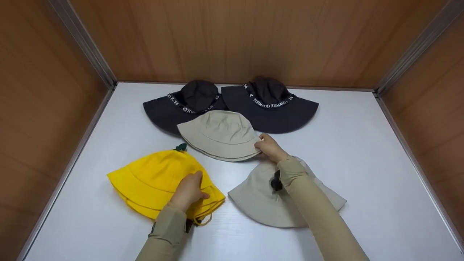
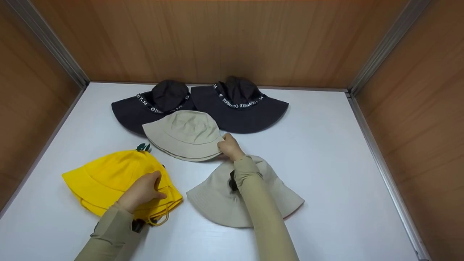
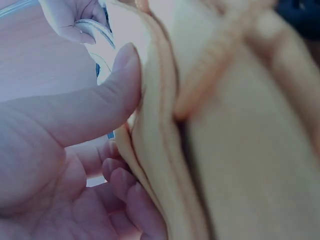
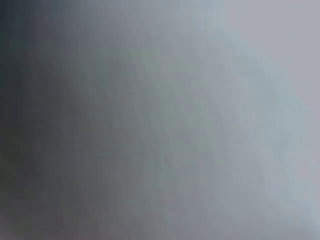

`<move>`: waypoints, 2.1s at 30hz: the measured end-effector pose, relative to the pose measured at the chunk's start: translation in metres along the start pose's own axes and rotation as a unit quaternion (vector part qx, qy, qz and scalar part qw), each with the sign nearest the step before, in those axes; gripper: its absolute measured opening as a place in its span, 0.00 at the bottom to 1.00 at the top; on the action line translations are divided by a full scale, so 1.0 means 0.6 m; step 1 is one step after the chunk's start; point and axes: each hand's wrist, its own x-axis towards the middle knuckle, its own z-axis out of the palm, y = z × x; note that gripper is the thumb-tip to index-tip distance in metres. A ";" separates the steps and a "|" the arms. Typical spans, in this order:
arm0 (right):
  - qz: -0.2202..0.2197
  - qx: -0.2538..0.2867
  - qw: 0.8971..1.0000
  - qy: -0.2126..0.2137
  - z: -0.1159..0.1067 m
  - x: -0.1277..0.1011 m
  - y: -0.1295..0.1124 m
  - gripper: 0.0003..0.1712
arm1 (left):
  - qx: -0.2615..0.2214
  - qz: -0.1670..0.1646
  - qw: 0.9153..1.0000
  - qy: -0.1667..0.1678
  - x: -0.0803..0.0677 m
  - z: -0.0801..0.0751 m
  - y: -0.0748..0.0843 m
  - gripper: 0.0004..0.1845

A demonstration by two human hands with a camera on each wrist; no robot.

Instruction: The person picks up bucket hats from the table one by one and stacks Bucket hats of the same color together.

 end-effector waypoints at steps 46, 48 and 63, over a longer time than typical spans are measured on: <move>-0.277 0.177 0.900 -0.285 -0.117 -0.173 -0.074 0.26 | -0.142 0.173 0.974 -0.036 0.080 -0.075 0.040 0.48; -0.289 0.159 0.899 -0.290 -0.122 -0.184 -0.079 0.28 | -0.158 0.170 0.970 -0.067 0.084 -0.073 0.042 0.51; -0.279 0.184 0.920 -0.206 -0.206 -0.198 -0.006 0.24 | -0.257 0.236 0.937 -0.020 0.067 -0.066 0.053 0.22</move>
